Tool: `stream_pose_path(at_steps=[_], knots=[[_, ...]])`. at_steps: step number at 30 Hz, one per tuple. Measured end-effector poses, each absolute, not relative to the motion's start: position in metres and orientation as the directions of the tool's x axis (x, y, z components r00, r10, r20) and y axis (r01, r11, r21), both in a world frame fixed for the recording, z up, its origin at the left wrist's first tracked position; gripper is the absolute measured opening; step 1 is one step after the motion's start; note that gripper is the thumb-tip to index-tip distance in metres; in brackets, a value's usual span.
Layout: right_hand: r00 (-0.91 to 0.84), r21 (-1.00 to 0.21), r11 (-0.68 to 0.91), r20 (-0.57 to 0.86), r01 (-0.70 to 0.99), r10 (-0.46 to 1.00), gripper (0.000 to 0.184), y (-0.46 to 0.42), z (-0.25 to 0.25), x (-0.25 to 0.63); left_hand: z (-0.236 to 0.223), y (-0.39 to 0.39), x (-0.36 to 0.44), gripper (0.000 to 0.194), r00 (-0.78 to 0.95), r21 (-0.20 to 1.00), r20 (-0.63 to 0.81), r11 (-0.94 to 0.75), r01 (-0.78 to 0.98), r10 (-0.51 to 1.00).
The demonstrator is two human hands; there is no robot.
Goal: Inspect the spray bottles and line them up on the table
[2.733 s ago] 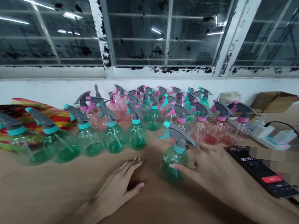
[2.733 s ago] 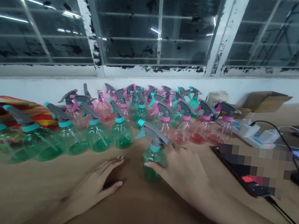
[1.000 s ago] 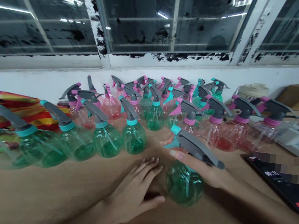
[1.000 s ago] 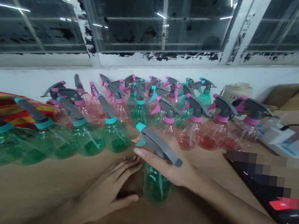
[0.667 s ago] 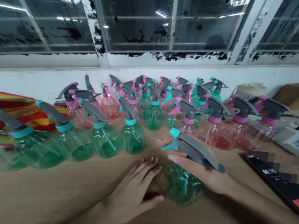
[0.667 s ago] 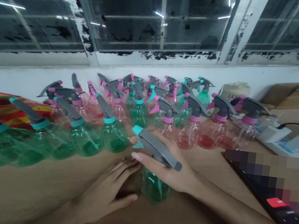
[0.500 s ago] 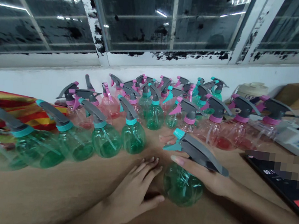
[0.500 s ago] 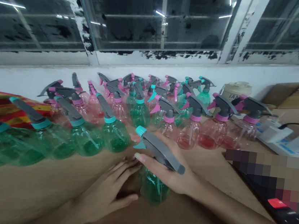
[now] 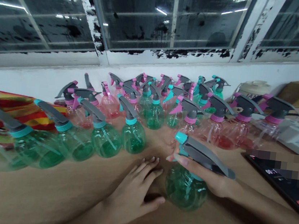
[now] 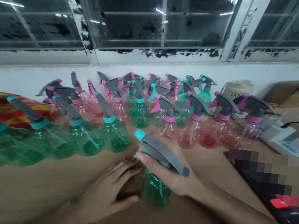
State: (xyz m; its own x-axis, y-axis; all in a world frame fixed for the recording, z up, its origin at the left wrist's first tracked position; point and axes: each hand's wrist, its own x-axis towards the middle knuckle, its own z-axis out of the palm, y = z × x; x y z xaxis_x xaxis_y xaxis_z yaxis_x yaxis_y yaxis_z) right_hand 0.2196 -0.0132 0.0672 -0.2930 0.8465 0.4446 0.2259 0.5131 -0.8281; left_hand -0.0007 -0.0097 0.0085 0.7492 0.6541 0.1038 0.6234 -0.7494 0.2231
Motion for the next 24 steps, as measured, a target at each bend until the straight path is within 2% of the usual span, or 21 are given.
stream_pose_path(at_steps=[4, 8, 12, 17, 24], knots=[[-0.286, -0.844, 0.486, 0.42, 0.226, 0.861, 0.019, -0.0138, 0.0684, 0.22, 0.0101, -0.0096, -0.0002, 0.058, 0.742, 0.237, 0.079, -0.736, 0.635, 0.666], [-0.319, -0.844, 0.499, 0.427, 0.194, 0.846, 0.009, -0.0145, 0.0729, 0.22, 0.0118, -0.0099, 0.0001, 0.057, 0.744, 0.25, 0.076, -0.735, 0.631, 0.664], [-0.284, -0.846, 0.503, 0.445, 0.177, 0.849, 0.019, -0.0158, 0.0713, 0.2185, 0.0124, -0.0104, 0.0008, 0.058, 0.747, 0.241, 0.072, -0.739, 0.63, 0.661], [-0.241, -0.838, 0.493, 0.442, 0.233, 0.864, 0.013, -0.0161, 0.0687, 0.2164, 0.0149, -0.0104, 0.0026, 0.058, 0.738, 0.229, 0.025, -0.722, 0.653, 0.675], [-0.318, -0.875, 0.475, 0.426, 0.092, 0.847, 0.026, -0.014, 0.0692, 0.2153, 0.0105, -0.0103, 0.0013, 0.059, 0.742, 0.237, 0.072, -0.734, 0.636, 0.666]])
